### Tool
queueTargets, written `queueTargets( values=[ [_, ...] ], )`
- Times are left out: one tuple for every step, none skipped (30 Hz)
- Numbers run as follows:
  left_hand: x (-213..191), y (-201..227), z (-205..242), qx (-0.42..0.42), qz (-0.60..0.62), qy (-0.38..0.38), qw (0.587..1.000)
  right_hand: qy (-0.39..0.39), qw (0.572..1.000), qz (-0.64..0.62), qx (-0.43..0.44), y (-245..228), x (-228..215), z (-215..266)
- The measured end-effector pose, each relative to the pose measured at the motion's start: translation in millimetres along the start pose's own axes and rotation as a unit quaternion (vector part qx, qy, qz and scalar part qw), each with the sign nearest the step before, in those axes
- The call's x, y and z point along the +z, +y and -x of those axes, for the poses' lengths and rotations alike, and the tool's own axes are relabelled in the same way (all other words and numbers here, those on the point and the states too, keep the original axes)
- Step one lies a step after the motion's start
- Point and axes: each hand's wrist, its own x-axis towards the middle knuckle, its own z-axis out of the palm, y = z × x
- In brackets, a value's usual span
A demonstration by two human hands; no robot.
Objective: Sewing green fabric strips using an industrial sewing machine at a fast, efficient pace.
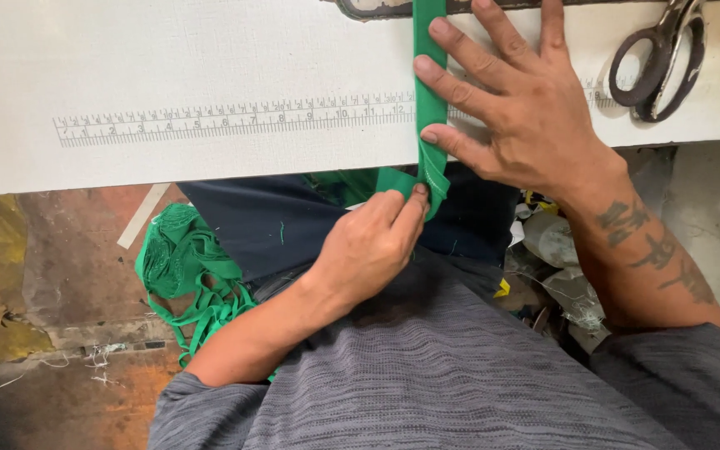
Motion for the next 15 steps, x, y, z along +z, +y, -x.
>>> queueTargets(
  values=[
    [-2.9,-3.8,-2.0,-0.001,0.007,-0.045,0.999,0.004,1.000,0.002,-0.006,-0.7,-0.2,0.4],
    [-5.9,-7.6,-4.0,-0.002,0.015,-0.090,0.996,0.008,1.000,0.004,-0.012,-1.4,-0.5,0.6],
    [-16.1,-15.2,-11.8,-0.002,0.015,-0.090,0.996,0.008,1.000,0.004,-0.013,-4.2,1.5,2.3],
    [-26.2,-23.0,-19.6,0.018,0.047,-0.146,0.988,0.022,1.000,0.000,-0.014,-7.0,3.5,3.8],
    [-35.9,-31.0,-28.1,0.039,0.079,-0.202,0.976,0.036,0.999,-0.005,-0.016,-8.9,5.2,5.2],
    [-42.6,-41.8,-41.1,0.040,0.079,-0.200,0.976,0.036,0.999,-0.003,-0.016,-11.8,5.8,7.0],
    [-49.7,-53.6,-54.5,0.077,0.082,-0.141,0.984,0.052,0.998,-0.024,-0.011,-14.7,6.7,8.2],
    [-56.7,-65.5,-68.0,0.115,0.086,-0.081,0.986,0.068,0.997,-0.045,-0.005,-17.6,7.8,9.3],
    [-54.6,-75.0,-72.5,0.115,0.086,-0.081,0.986,0.068,0.997,-0.045,-0.005,-18.3,8.2,11.1],
    [-52.3,-84.9,-77.0,0.174,0.042,-0.076,0.981,0.068,0.997,-0.048,-0.003,-18.7,8.8,12.5],
    [-49.1,-95.2,-82.2,0.232,-0.002,-0.068,0.970,0.068,0.996,-0.050,0.000,-18.5,9.1,14.0],
    [-49.1,-93.8,-78.9,0.232,0.000,-0.067,0.970,0.067,0.997,-0.050,0.000,-21.1,10.2,16.9],
    [-48.3,-93.6,-77.2,0.238,0.017,-0.087,0.967,0.069,0.996,-0.056,0.012,-22.1,10.9,18.9],
    [-47.2,-94.0,-75.7,0.245,0.035,-0.106,0.963,0.071,0.995,-0.062,0.023,-22.7,12.0,20.4],
    [-47.2,-96.6,-74.3,0.242,0.039,-0.106,0.964,0.067,0.995,-0.063,0.024,-23.0,10.1,19.6]
  ],
)
